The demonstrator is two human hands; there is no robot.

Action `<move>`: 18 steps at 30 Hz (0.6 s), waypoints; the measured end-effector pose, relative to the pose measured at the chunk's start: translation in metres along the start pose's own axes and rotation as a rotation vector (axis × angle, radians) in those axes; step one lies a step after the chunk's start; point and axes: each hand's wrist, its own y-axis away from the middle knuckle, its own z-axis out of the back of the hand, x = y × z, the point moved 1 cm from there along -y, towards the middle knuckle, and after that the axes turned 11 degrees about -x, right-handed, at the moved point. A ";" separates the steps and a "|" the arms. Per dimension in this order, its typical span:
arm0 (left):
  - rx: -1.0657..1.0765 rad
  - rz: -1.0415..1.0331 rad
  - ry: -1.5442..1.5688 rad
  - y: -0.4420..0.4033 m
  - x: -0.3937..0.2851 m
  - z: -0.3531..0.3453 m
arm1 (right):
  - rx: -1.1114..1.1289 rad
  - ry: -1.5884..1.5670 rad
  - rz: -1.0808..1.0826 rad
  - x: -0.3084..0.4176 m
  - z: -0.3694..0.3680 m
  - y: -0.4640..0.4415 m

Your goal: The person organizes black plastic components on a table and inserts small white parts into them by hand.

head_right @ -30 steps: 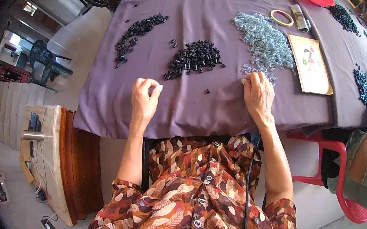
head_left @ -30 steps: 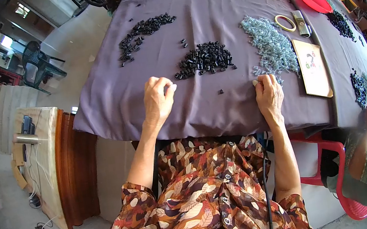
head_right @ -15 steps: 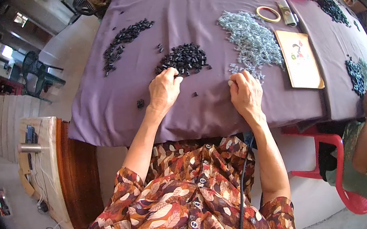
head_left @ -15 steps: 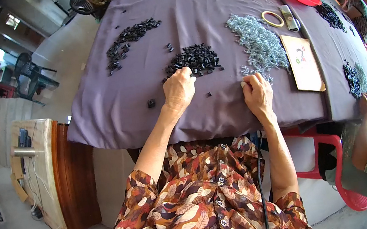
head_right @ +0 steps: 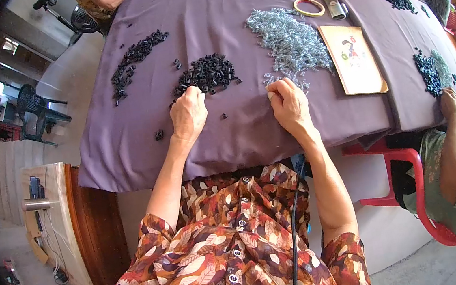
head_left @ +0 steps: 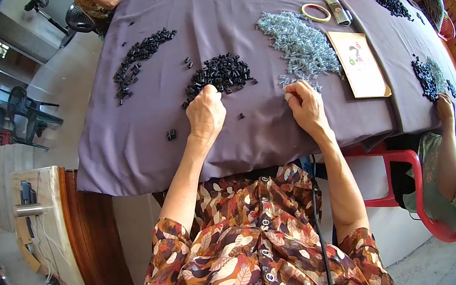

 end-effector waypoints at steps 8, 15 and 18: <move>-0.011 0.135 0.523 0.027 -0.001 0.015 | 0.049 0.212 0.109 0.005 -0.005 0.005; 0.233 0.460 1.157 0.057 -0.016 0.016 | 0.023 0.329 0.217 0.001 -0.011 0.011; 0.146 0.488 1.214 0.064 -0.016 0.013 | 0.001 0.181 0.151 0.003 -0.012 0.011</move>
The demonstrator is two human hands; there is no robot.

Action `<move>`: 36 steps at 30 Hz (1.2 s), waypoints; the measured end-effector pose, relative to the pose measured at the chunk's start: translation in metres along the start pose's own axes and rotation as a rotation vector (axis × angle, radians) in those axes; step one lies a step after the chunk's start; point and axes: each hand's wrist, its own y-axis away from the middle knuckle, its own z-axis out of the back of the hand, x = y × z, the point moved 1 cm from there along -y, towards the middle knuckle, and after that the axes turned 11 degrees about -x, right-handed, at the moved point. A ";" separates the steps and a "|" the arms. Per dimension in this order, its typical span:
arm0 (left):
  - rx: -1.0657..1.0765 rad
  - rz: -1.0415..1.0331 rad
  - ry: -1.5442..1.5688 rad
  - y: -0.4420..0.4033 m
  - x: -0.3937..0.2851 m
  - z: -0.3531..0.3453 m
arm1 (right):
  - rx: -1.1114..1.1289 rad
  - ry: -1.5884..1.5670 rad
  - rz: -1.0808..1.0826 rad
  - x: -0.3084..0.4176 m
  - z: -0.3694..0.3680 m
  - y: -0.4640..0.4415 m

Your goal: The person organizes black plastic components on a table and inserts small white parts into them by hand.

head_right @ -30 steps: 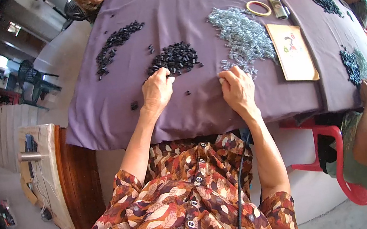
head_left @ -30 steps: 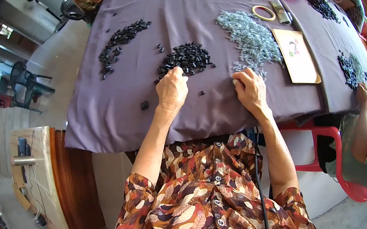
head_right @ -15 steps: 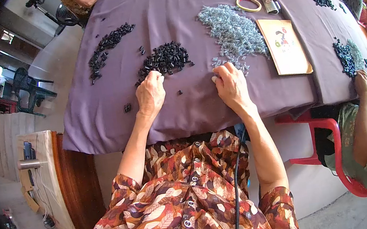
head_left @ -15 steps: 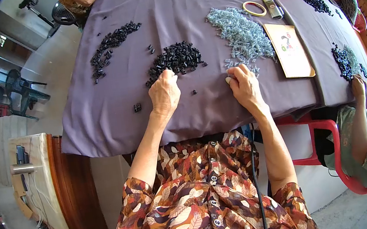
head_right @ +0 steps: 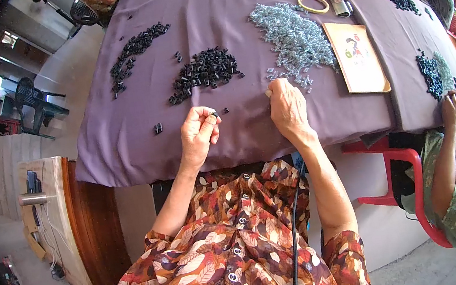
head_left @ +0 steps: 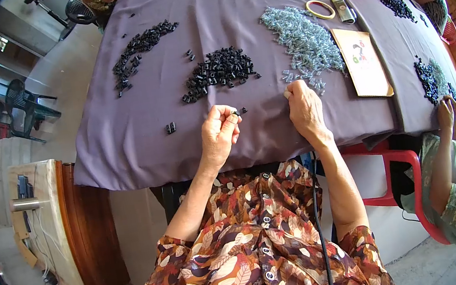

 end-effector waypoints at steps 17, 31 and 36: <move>0.150 0.088 -0.015 0.011 -0.015 -0.010 | 0.138 -0.570 -0.159 0.065 -0.010 0.015; 0.026 0.236 0.227 0.007 -0.010 -0.005 | 0.083 -0.507 -0.115 0.075 -0.004 0.013; 0.056 0.237 0.122 0.008 -0.016 -0.005 | 0.089 -0.475 -0.051 0.077 -0.006 0.015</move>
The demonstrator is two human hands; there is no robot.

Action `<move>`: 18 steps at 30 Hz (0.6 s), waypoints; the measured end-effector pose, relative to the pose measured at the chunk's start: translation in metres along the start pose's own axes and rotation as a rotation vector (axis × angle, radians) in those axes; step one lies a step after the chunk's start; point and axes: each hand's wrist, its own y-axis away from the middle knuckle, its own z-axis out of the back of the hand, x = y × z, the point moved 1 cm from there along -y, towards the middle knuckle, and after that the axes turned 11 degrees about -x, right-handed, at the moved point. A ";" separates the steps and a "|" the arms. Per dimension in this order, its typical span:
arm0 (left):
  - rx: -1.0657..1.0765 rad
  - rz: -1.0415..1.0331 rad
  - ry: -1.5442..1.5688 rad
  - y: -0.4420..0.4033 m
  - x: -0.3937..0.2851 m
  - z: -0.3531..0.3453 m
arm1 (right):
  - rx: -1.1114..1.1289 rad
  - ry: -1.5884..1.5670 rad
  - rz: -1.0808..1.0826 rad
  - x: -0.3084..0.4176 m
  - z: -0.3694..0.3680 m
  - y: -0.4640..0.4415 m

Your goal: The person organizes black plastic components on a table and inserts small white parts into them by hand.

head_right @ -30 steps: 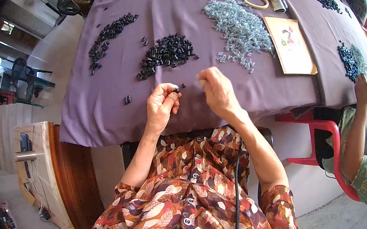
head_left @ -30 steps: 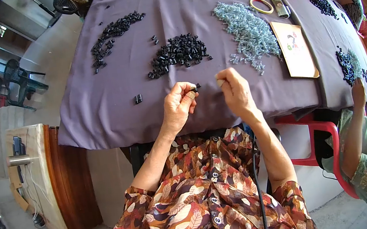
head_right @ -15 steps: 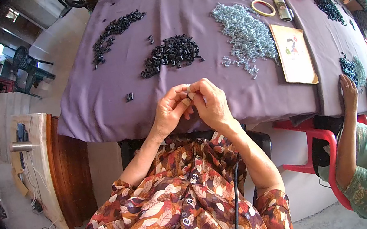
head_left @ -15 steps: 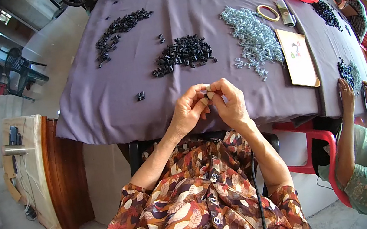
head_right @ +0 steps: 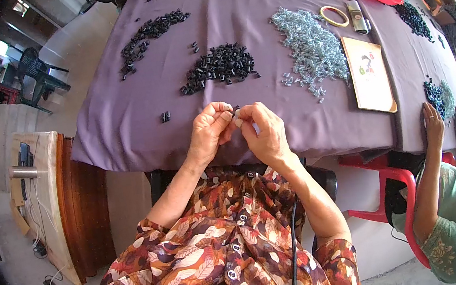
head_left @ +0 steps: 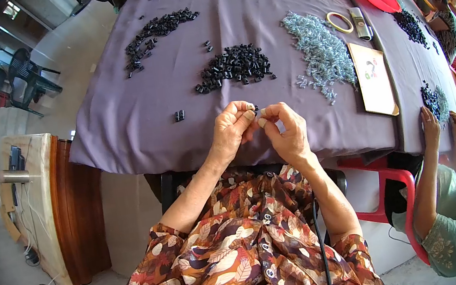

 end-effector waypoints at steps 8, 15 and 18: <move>0.065 -0.003 -0.049 0.001 -0.002 -0.002 | 0.021 0.001 -0.013 0.000 0.001 -0.001; 0.042 -0.013 -0.064 0.000 -0.004 -0.003 | 0.122 -0.042 -0.109 0.002 0.003 -0.003; 0.050 -0.027 -0.091 0.000 -0.005 -0.002 | 0.154 -0.047 -0.136 0.002 0.004 -0.003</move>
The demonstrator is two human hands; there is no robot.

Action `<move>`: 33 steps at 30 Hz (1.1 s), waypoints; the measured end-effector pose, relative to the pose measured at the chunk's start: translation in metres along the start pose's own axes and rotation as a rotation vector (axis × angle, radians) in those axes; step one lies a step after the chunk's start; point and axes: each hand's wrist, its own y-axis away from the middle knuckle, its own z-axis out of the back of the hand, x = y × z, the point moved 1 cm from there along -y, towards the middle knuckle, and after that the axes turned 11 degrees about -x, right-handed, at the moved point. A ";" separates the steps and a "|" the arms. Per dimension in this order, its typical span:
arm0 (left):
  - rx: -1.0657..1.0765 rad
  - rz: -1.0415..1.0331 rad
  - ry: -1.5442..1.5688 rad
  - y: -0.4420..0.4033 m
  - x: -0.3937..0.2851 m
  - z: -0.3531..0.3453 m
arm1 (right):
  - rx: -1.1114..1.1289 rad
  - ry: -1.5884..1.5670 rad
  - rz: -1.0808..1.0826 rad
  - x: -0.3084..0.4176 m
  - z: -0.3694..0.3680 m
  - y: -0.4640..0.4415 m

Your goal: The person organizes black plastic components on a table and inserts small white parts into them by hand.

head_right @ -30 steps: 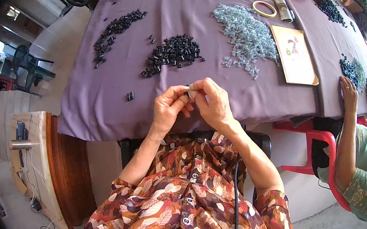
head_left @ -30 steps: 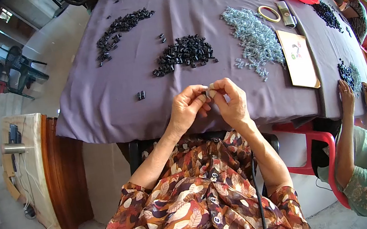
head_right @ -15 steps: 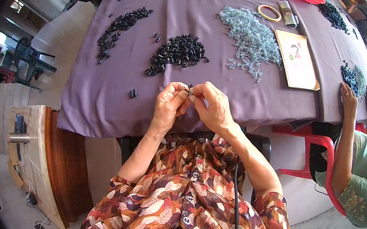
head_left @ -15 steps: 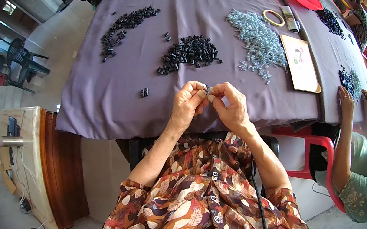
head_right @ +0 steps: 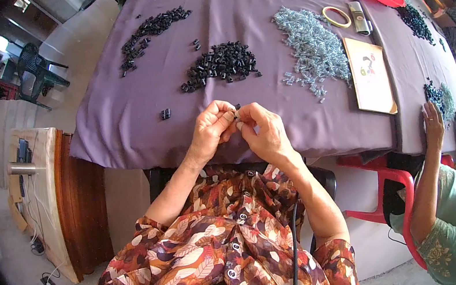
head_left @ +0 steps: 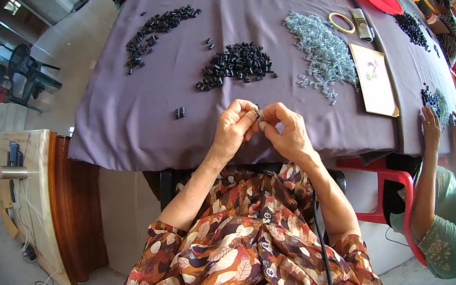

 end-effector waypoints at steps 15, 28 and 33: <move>0.078 -0.002 0.019 -0.003 0.004 0.004 | 0.031 -0.045 -0.068 -0.005 0.003 0.000; 0.142 0.101 0.177 -0.004 0.006 0.008 | -0.026 -0.073 -0.103 -0.010 -0.001 0.001; 0.093 0.104 0.280 -0.007 0.011 0.009 | -0.052 -0.044 -0.101 -0.008 -0.007 0.002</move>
